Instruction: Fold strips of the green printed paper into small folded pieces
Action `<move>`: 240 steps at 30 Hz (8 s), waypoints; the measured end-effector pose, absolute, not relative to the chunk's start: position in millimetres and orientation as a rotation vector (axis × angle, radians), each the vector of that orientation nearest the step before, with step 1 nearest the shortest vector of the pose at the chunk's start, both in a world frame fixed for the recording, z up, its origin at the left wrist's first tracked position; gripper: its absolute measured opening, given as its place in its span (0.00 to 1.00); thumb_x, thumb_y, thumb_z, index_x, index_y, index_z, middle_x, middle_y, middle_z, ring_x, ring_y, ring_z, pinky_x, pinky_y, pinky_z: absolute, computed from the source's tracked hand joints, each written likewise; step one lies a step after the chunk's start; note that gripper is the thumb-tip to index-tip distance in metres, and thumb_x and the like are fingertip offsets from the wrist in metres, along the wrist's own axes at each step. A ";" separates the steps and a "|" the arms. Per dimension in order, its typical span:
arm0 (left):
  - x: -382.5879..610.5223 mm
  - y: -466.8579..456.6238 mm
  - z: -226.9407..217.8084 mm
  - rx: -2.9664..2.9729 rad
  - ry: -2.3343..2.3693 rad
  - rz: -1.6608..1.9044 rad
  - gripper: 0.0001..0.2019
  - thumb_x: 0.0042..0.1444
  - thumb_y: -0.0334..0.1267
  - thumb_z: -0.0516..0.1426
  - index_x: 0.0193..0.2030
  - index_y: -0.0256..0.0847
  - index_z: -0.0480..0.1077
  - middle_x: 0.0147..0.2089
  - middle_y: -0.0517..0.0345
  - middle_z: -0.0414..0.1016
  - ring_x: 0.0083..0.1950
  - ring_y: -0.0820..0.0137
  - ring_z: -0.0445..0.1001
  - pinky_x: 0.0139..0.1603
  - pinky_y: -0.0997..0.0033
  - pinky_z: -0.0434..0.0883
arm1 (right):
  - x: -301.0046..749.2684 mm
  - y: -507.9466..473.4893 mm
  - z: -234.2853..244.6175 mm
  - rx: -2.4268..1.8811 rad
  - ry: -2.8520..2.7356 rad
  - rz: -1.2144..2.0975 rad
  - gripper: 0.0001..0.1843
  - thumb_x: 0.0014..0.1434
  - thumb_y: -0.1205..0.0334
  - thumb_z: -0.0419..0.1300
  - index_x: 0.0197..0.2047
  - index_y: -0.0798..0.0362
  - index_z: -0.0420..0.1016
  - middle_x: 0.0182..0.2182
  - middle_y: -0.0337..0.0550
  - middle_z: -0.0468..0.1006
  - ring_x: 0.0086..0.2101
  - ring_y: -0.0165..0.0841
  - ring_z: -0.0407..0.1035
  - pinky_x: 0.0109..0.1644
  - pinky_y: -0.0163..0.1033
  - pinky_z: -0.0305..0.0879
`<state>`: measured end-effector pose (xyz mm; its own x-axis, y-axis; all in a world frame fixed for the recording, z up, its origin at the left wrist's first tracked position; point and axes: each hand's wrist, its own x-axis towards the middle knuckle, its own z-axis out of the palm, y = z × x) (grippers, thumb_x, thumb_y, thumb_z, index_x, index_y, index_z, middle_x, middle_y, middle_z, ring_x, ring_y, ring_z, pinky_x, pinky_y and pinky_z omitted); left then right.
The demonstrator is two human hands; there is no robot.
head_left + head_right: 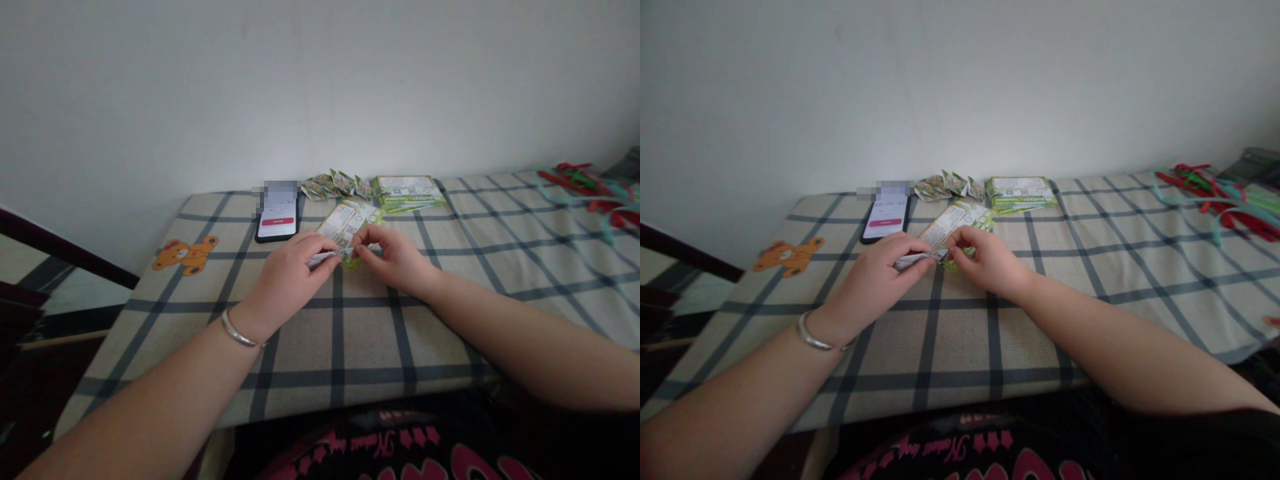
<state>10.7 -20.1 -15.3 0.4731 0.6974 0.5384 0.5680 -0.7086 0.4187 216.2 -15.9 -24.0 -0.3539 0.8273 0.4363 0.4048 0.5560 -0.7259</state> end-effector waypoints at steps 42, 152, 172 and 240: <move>12.1 -21.0 -14.7 2.392 1.372 0.885 0.06 0.58 0.40 0.57 0.36 0.39 0.71 0.30 0.60 0.75 0.30 0.71 0.72 0.29 0.73 0.63 | 216.7 -21.5 -28.1 -1.020 -2.201 0.339 0.16 0.61 0.65 0.58 0.52 0.52 0.75 0.43 0.45 0.77 0.36 0.30 0.72 0.36 0.34 0.69; 10.9 -26.0 -4.9 2.787 1.073 1.048 0.04 0.59 0.33 0.57 0.36 0.42 0.73 0.37 0.60 0.80 0.43 0.66 0.75 0.50 0.61 0.66 | 217.3 -21.6 -21.3 -0.960 -2.173 0.081 0.04 0.54 0.69 0.60 0.32 0.51 0.73 0.31 0.40 0.77 0.36 0.34 0.70 0.43 0.40 0.65; 8.6 -24.0 -5.1 2.807 0.988 1.254 0.03 0.59 0.33 0.58 0.35 0.41 0.74 0.34 0.59 0.79 0.39 0.66 0.75 0.47 0.62 0.68 | 220.7 -18.3 -19.3 -0.810 -1.956 0.864 0.13 0.66 0.59 0.52 0.35 0.55 0.74 0.33 0.43 0.78 0.34 0.29 0.71 0.39 0.36 0.66; 16.6 -31.0 -4.4 2.618 0.965 1.304 0.04 0.56 0.30 0.58 0.31 0.41 0.73 0.32 0.59 0.79 0.36 0.69 0.75 0.44 0.64 0.69 | 209.6 -28.3 -18.9 -0.955 -2.068 0.480 0.04 0.51 0.70 0.57 0.29 0.51 0.67 0.28 0.38 0.74 0.31 0.30 0.68 0.37 0.37 0.65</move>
<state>16.6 -31.0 -4.4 0.4457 0.5583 0.6997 0.5061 -0.8019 0.3175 209.6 -28.3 -18.9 -0.4032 0.7647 0.5026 0.4651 0.6443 -0.6071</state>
